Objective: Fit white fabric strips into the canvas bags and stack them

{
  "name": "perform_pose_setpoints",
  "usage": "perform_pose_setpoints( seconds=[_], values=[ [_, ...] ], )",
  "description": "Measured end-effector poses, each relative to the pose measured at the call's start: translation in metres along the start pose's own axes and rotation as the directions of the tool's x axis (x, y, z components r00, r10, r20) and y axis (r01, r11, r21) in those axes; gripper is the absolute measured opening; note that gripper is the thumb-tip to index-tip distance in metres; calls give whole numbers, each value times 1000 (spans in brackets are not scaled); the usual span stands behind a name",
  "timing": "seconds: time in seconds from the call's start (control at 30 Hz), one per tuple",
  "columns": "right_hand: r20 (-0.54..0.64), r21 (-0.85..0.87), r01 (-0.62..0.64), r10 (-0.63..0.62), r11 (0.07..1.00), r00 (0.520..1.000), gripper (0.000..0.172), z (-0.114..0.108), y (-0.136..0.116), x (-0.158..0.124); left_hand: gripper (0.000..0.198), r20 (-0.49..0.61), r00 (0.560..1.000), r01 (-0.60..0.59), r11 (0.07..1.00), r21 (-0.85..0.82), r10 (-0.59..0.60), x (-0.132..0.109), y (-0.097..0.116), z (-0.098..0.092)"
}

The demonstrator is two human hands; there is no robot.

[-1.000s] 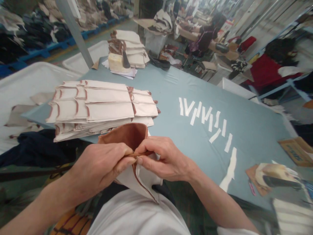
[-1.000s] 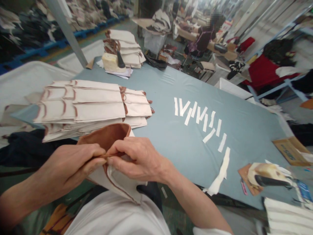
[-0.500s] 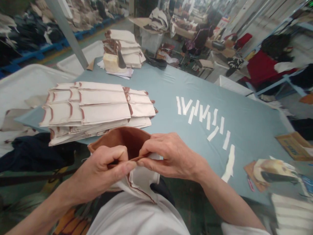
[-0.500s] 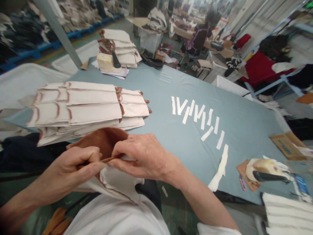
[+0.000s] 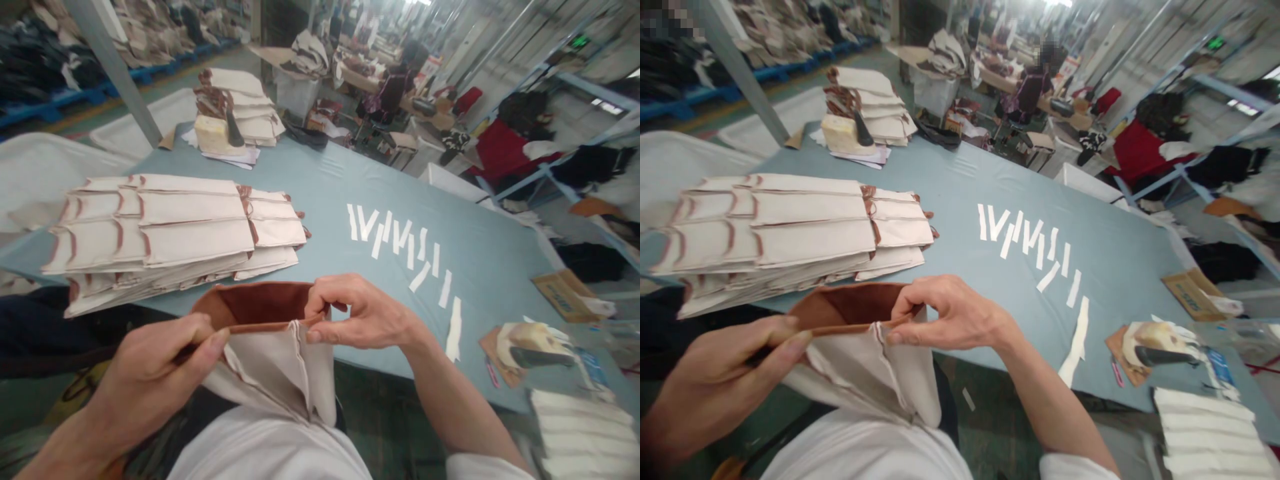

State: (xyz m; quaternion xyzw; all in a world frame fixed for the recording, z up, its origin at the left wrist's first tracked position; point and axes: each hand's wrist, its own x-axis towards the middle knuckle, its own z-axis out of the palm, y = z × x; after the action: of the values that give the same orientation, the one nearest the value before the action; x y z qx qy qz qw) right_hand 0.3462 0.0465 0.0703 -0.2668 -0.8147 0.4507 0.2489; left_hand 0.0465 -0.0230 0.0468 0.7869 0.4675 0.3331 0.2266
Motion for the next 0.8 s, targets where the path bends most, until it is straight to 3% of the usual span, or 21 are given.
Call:
perform_pose_setpoints(
  seconds=[0.1, 0.2, 0.33, 0.5, 0.8],
  values=[
    [-21, 7, 49, -49, 999, 999, 25, 2, -13, 6, 19, 23, 1000, 13, 1000, -28, -12, 11, -15, 3],
    [-23, 88, 74, -72, 993, 997, 24, 5, -21, 16, 19, 98, 991, -79, 989, -127, 92, 19, -25, 6],
    [-18, 139, 105, -104, 985, 994, 22, 11, -20, 28, 18, 90, 970, -194, 939, -284, 227, 30, -16, 7],
    [-10, 99, 64, -63, 993, 998, 19, 17, -14, 36, 13, 170, 972, -87, 915, -395, 165, 40, 0, 3],
    [24, 163, -55, 52, 985, 998, 20, 26, -1, 42, 21, 216, 975, 32, 931, -364, 51, 41, -11, 9]
  ],
)
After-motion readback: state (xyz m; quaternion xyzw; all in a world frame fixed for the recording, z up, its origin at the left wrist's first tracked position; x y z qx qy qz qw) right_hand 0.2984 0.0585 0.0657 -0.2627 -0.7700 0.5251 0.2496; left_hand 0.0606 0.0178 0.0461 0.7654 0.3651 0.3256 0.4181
